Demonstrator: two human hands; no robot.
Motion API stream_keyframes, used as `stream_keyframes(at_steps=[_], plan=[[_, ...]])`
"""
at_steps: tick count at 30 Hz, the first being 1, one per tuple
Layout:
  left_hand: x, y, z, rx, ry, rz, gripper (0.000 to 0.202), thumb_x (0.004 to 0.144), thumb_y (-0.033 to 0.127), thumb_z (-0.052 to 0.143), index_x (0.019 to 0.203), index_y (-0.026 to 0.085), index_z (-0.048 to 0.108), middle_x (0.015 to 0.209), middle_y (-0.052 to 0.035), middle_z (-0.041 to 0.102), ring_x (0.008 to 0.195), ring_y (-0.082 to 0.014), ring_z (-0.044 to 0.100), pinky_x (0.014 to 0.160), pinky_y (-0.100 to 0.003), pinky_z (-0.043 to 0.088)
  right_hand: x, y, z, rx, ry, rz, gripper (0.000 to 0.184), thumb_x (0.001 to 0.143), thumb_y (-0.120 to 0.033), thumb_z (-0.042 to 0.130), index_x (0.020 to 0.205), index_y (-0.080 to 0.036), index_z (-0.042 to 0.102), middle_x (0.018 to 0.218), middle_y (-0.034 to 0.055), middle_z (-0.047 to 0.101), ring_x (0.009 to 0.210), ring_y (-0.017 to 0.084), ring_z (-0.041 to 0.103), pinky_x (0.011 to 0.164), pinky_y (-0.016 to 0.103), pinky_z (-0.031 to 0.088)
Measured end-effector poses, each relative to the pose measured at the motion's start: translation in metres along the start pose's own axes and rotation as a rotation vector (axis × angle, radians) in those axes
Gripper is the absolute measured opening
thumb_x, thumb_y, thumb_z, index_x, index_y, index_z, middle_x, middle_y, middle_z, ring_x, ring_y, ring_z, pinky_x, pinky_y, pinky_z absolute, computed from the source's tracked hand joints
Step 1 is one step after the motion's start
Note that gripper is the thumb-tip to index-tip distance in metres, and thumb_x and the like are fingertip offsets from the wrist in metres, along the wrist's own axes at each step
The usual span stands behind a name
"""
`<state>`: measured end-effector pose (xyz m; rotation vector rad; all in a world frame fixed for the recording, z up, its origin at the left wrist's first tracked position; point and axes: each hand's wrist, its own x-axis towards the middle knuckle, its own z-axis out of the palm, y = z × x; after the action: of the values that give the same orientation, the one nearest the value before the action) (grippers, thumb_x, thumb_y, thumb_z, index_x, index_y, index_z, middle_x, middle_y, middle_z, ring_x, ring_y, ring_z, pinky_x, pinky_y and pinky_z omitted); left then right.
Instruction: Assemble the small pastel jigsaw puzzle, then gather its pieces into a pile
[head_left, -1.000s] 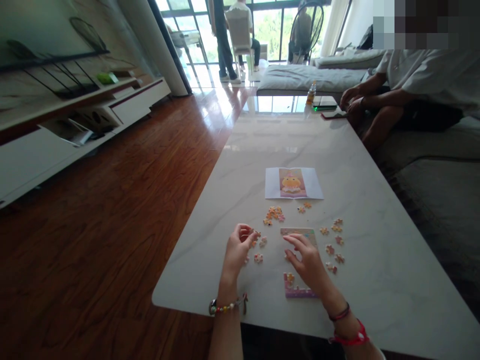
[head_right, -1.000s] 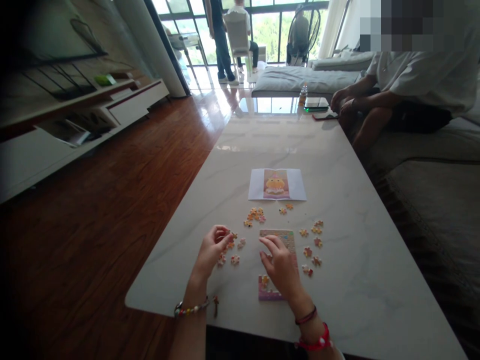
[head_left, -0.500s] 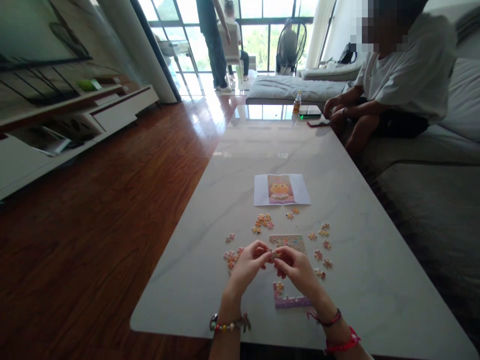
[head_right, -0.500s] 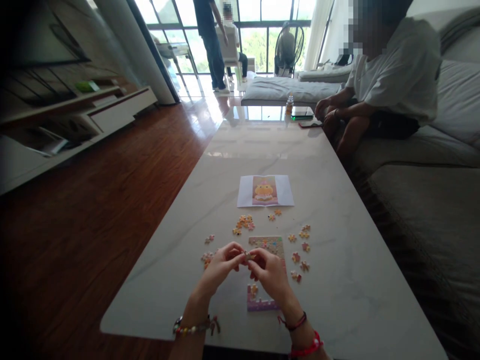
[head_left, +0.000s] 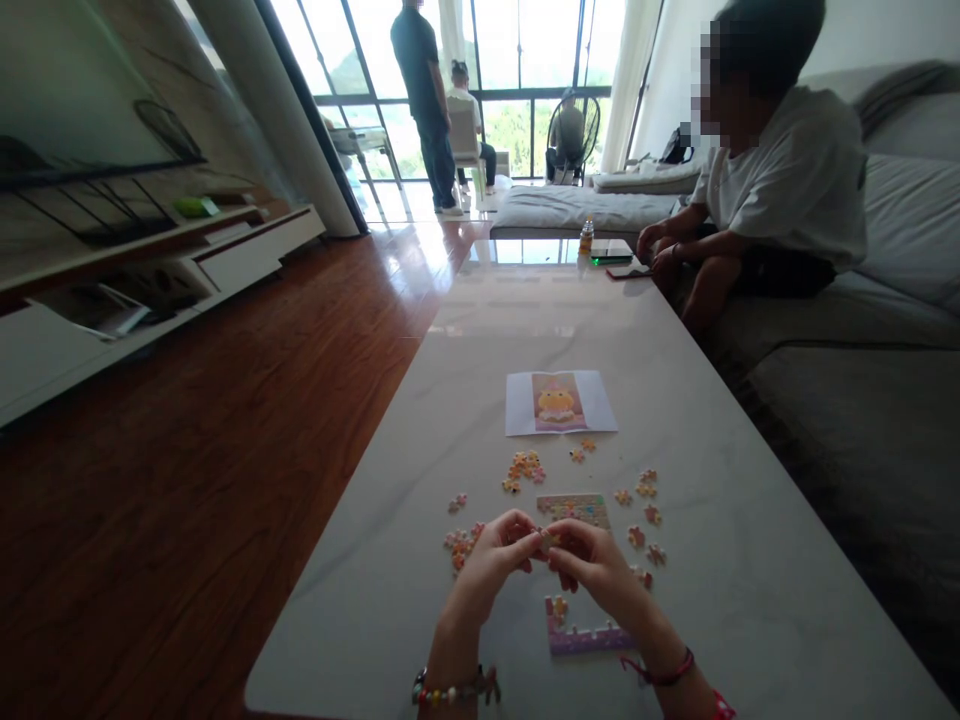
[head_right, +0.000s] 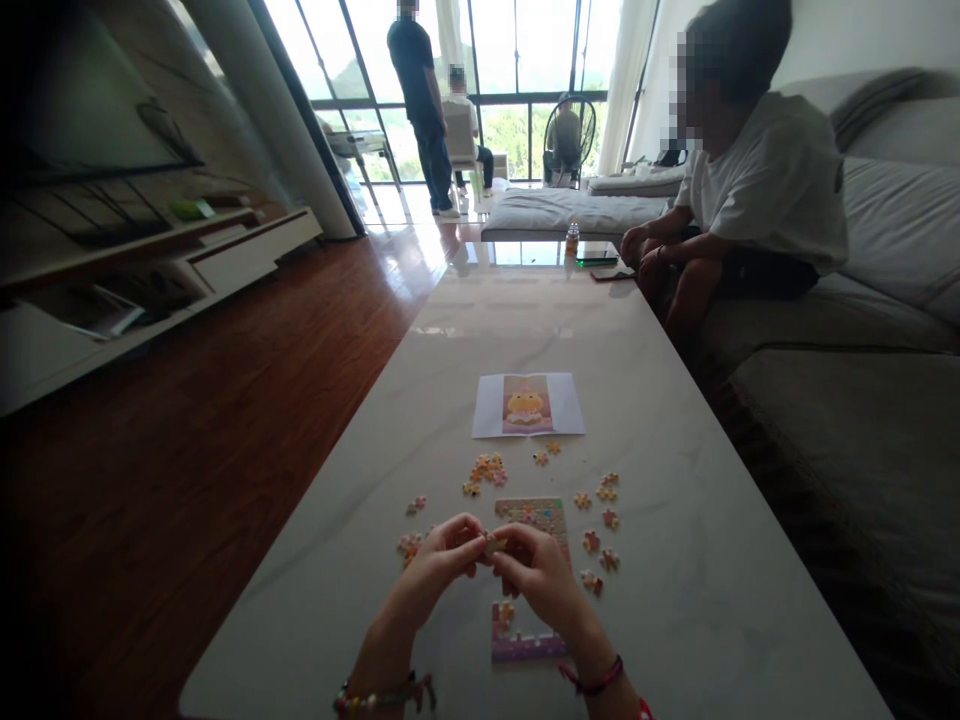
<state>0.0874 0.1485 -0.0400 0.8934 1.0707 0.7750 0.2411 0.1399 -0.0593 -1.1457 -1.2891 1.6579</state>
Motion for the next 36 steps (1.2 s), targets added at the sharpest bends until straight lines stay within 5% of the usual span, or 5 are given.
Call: stream_keyframes(at_steps=[11, 18, 26, 32, 36], plan=[[-0.001, 0.003, 0.012, 0.005, 0.169, -0.016, 0.024, 0.058, 0.031, 0.066, 0.066, 0.014, 0.051, 0.060, 0.0008, 0.056, 0.057, -0.0102, 0.054, 0.053, -0.021, 0.042, -0.003, -0.011, 0.002, -0.070, 0.073, -0.092, 0.033, 0.070, -0.034, 0.058, 0.099, -0.018, 0.050, 0.053, -0.0081, 0.040, 0.042, 0.006, 0.039, 0.040, 0.018, 0.032], [-0.001, 0.000, 0.011, -0.160, 0.136, -0.072, 0.023, 0.058, 0.029, 0.066, 0.065, 0.014, 0.050, 0.059, 0.0018, 0.054, 0.054, -0.0068, 0.052, 0.051, -0.017, 0.040, -0.008, -0.017, 0.004, -0.319, 0.081, -0.247, 0.014, 0.072, -0.021, 0.051, 0.086, -0.019, 0.051, 0.050, -0.0085, 0.035, 0.044, 0.005, 0.033, 0.042, 0.018, 0.027], [-0.001, 0.002, 0.015, -0.144, 0.125, -0.133, 0.028, 0.053, 0.031, 0.069, 0.064, 0.014, 0.049, 0.058, 0.0016, 0.055, 0.053, -0.0087, 0.055, 0.048, -0.017, 0.039, -0.009, -0.016, 0.003, -0.373, 0.080, -0.291, 0.017, 0.069, -0.016, 0.048, 0.086, -0.020, 0.047, 0.051, -0.0087, 0.035, 0.044, 0.005, 0.033, 0.043, 0.018, 0.028], [0.004, 0.001, -0.023, -0.036, 0.682, 0.058, 0.031, 0.059, 0.040, 0.061, 0.072, 0.017, 0.045, 0.062, 0.0038, 0.052, 0.049, -0.0083, 0.055, 0.044, -0.017, 0.037, -0.025, -0.017, -0.016, -0.047, 0.122, -0.155, 0.015, 0.069, -0.027, 0.055, 0.080, -0.021, 0.047, 0.049, -0.0083, 0.036, 0.041, 0.006, 0.035, 0.038, 0.018, 0.027], [0.002, 0.004, -0.022, 0.065, 0.486, 0.108, 0.029, 0.060, 0.039, 0.062, 0.073, 0.016, 0.049, 0.066, 0.0011, 0.056, 0.056, -0.0097, 0.056, 0.047, -0.018, 0.038, -0.022, -0.011, -0.024, 0.123, 0.222, -0.094, 0.025, 0.069, -0.033, 0.057, 0.088, -0.020, 0.047, 0.054, -0.0056, 0.047, 0.046, 0.009, 0.046, 0.042, 0.020, 0.036]])
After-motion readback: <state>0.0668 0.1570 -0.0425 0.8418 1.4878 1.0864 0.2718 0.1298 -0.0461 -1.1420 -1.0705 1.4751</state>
